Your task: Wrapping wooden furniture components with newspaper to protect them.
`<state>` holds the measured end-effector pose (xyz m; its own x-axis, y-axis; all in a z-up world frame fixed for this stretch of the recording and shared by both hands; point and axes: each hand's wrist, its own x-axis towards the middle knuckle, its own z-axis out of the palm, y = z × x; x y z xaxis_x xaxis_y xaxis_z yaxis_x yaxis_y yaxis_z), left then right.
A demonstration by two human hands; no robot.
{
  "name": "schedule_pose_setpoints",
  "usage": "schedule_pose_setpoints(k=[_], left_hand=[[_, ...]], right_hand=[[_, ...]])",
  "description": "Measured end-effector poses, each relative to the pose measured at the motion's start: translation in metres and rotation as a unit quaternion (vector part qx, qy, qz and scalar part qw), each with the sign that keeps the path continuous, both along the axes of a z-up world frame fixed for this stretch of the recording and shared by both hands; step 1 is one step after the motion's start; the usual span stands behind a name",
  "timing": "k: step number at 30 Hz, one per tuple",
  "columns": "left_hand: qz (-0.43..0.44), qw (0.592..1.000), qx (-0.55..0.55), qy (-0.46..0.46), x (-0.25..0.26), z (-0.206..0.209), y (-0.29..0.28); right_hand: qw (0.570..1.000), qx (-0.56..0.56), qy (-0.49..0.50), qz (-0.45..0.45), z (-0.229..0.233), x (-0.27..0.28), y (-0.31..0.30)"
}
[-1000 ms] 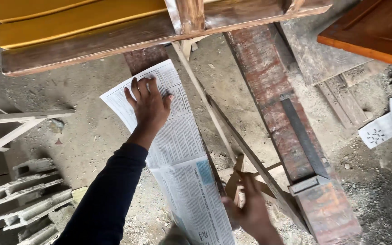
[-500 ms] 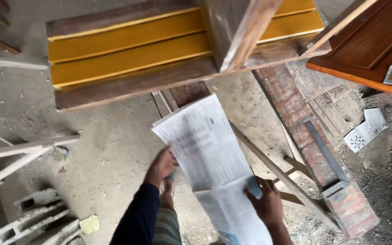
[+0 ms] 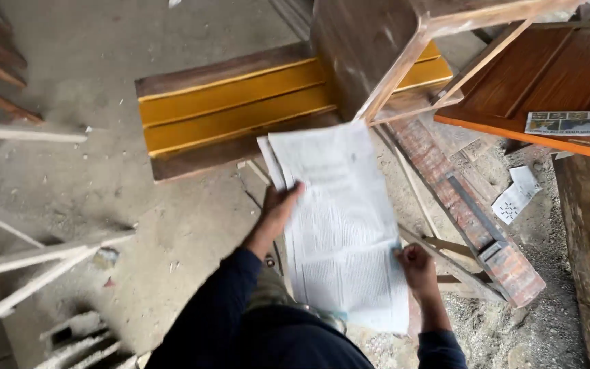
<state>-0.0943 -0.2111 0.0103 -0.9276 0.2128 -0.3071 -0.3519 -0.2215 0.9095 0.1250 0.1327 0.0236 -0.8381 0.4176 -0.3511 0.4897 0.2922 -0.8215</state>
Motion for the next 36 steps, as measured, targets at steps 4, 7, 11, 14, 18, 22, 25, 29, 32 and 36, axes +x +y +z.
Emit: schedule_pose_setpoints(k=[4, 7, 11, 14, 18, 22, 25, 29, 32, 36], left_hand=[[0.011, 0.997, -0.071, 0.000, -0.063, 0.077, -0.025], [0.004, 0.999, -0.006, 0.049, -0.133, 0.074, -0.051], [0.080, 0.994, 0.067, -0.017, -0.233, 0.052, -0.088], [0.077, 0.992, 0.082, -0.060, -0.292, 0.063, -0.109], [0.028, 0.999, -0.016, 0.028, -0.398, -0.019, -0.120], [0.050, 0.996, -0.058, 0.047, -0.449, -0.047, -0.108], [0.111, 0.979, -0.167, 0.039, -0.496, -0.065, -0.092], [0.058, 0.887, -0.440, 0.128, -0.521, -0.085, -0.105], [0.022, 0.830, -0.552, 0.076, -0.523, -0.069, -0.093], [0.061, 0.738, -0.668, 0.070, -0.512, -0.050, -0.085]], right_hand=[[0.985, -0.132, 0.111, -0.029, 0.044, -0.032, -0.025], [0.979, -0.136, 0.142, -0.056, 0.061, -0.057, -0.040], [0.975, -0.081, 0.190, -0.079, 0.080, -0.080, -0.039], [0.985, -0.010, 0.139, -0.100, 0.120, -0.091, -0.043], [0.986, 0.008, 0.092, -0.138, 0.060, -0.045, 0.014], [0.979, 0.057, -0.018, -0.196, 0.072, -0.008, 0.020], [0.956, 0.140, -0.134, -0.220, 0.091, 0.027, 0.002], [0.922, 0.206, -0.243, -0.219, 0.116, 0.050, -0.034], [0.913, 0.199, -0.274, -0.227, 0.129, 0.047, -0.049], [0.915, 0.172, -0.299, -0.210, 0.167, 0.016, -0.073]])
